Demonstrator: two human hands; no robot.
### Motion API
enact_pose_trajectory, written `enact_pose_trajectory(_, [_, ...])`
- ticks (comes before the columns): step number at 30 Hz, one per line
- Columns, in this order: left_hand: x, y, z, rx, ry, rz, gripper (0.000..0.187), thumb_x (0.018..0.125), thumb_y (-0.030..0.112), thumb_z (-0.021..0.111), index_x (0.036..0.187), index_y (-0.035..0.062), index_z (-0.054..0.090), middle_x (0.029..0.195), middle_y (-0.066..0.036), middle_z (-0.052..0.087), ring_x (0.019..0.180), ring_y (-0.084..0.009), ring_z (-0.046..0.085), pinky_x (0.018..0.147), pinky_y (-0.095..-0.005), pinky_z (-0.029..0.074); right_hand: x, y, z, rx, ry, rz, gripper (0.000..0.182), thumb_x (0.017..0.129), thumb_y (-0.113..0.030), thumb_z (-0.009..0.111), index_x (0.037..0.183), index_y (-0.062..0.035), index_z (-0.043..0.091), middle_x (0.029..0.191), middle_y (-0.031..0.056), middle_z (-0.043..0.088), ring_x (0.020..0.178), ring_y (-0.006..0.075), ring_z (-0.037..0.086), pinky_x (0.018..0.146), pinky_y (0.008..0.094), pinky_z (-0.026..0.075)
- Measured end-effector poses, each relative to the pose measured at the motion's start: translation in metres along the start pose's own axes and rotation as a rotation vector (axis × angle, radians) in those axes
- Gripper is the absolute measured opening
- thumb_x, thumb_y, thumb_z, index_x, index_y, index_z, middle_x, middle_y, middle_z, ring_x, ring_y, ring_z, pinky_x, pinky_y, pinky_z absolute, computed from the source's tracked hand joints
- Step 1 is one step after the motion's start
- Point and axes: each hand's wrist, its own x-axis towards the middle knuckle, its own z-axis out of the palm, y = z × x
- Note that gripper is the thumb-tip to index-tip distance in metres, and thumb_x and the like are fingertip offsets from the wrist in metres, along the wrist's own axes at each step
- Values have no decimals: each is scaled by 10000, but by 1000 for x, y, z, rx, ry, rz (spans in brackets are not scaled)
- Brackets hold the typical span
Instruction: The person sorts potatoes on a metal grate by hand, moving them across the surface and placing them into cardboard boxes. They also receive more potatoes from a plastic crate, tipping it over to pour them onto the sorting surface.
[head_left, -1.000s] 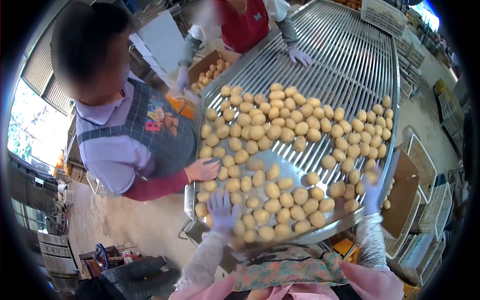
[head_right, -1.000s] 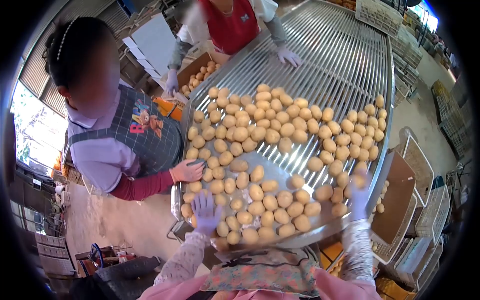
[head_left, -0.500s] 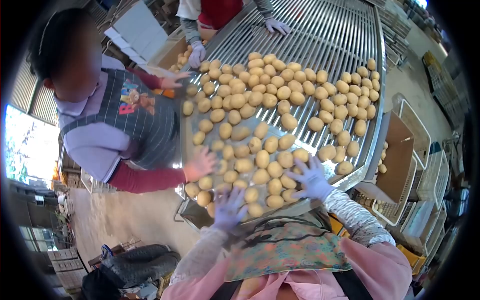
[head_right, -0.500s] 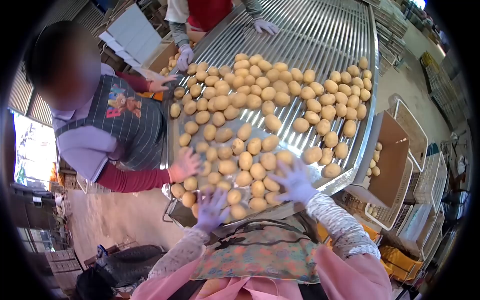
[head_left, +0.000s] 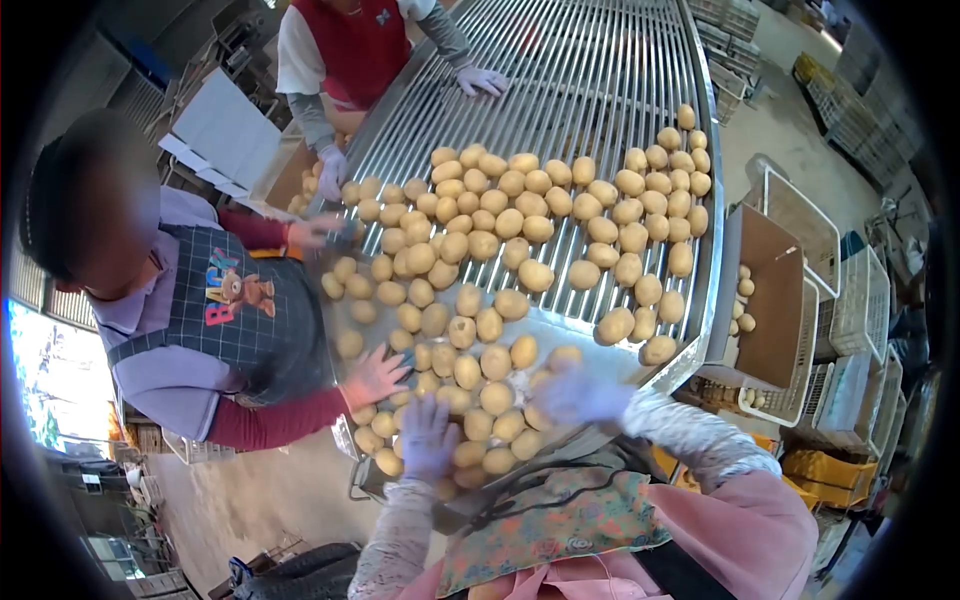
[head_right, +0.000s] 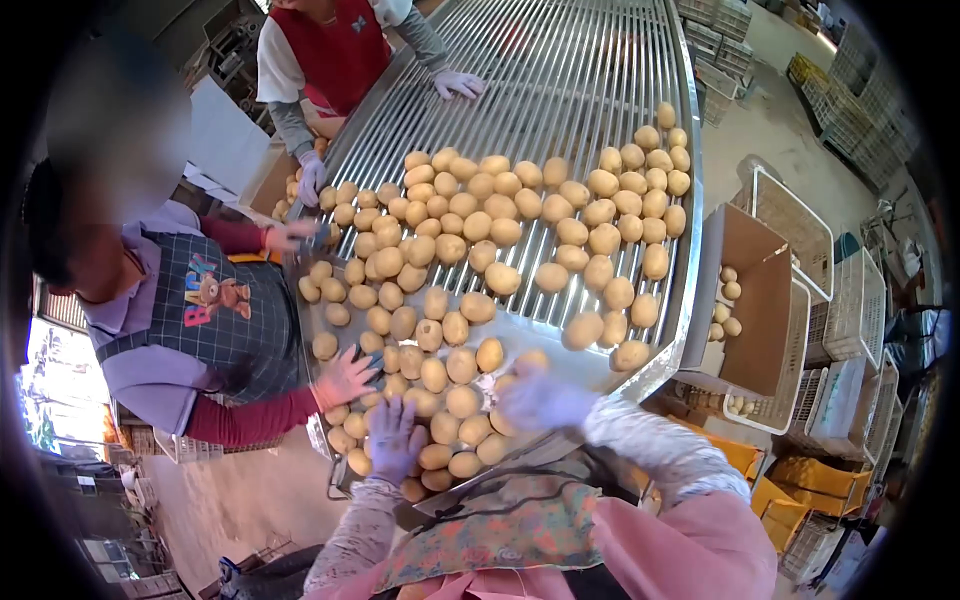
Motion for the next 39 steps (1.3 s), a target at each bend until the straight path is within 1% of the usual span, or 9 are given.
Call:
enact_pose_trajectory(3, [18, -18, 0, 203, 40, -179, 700, 914, 503, 628, 1513, 169, 487, 1605, -256, 334, 1429, -548, 315, 1172, -675, 212, -17, 21, -110, -739, -38, 623, 224, 843, -309, 681, 899, -98, 732, 938, 134, 675, 928, 316, 661, 723, 436, 502])
enact_pose_trajectory(4, [40, -13, 11, 238, 113, -283, 716, 914, 516, 627, 1515, 156, 481, 1605, -266, 330, 1423, -554, 319, 1167, -689, 204, -68, 98, -105, -507, 646, 530, 342, 829, -335, 691, 1086, -117, 749, 1041, 135, 678, 967, 347, 643, 766, 476, 493])
enact_pose_trajectory(7, [99, 3, 33, 193, 177, -387, 746, 925, 513, 610, 1549, 149, 423, 1606, -288, 312, 1433, -562, 300, 1160, -717, 174, -78, 136, -133, -557, 520, 1179, 703, 886, -562, 659, 1529, -352, 470, 1628, 197, 340, 1394, 422, 433, 1136, 534, 364])
enact_pose_trajectory(15, [71, 116, 24, -130, 20, 152, 675, 919, 481, 633, 1525, 226, 480, 1576, -228, 368, 1482, -442, 297, 1185, -677, 167, -10, 96, -85, -506, 315, 835, 703, 786, -643, 714, 1422, -368, 597, 1619, 145, 349, 1385, 506, 371, 1165, 555, 335])
enact_pose_trajectory(25, [-100, 7, -13, 45, 24, -126, 610, 901, 439, 652, 1462, 215, 565, 1507, -237, 460, 1349, -427, 476, 1157, -618, 276, 3, -14, -11, -494, 9, 207, 781, 837, -593, 658, 1516, -247, 484, 1490, 82, 506, 1453, 484, 320, 1196, 670, 201])
enact_pose_trajectory(31, [-80, -22, -22, 160, 182, -250, 616, 877, 393, 663, 1422, 119, 580, 1451, -281, 498, 1163, -417, 547, 1149, -604, 284, 77, -77, 86, -465, -193, 109, 585, 952, -386, 541, 1508, -213, 485, 1251, 119, 583, 1030, 300, 612, 904, 474, 478])
enact_pose_trajectory(35, [-15, 7, -3, 59, 93, -407, 637, 892, 418, 645, 1457, 141, 550, 1518, -263, 440, 1317, -438, 453, 1178, -627, 239, 86, -83, 113, -378, -176, 91, 497, 895, -328, 619, 1390, -289, 598, 1049, 74, 612, 889, 247, 629, 696, 394, 496])
enact_pose_trajectory(38, [0, 18, 51, 289, 107, -59, 659, 914, 442, 617, 1502, 169, 502, 1585, -228, 371, 1442, -464, 317, 1206, -639, 183, 74, -57, 64, -205, -227, 0, 430, 842, -329, 692, 1271, -298, 674, 999, 78, 603, 864, 248, 620, 695, 395, 493])
enact_pose_trajectory(39, [10, 13, 35, 224, 107, -12, 664, 926, 452, 600, 1520, 179, 480, 1598, -215, 356, 1460, -479, 287, 1209, -641, 172, 57, -50, 51, 69, 27, -60, 340, 835, -349, 729, 1156, -240, 708, 1049, 121, 612, 928, 275, 634, 767, 399, 524])
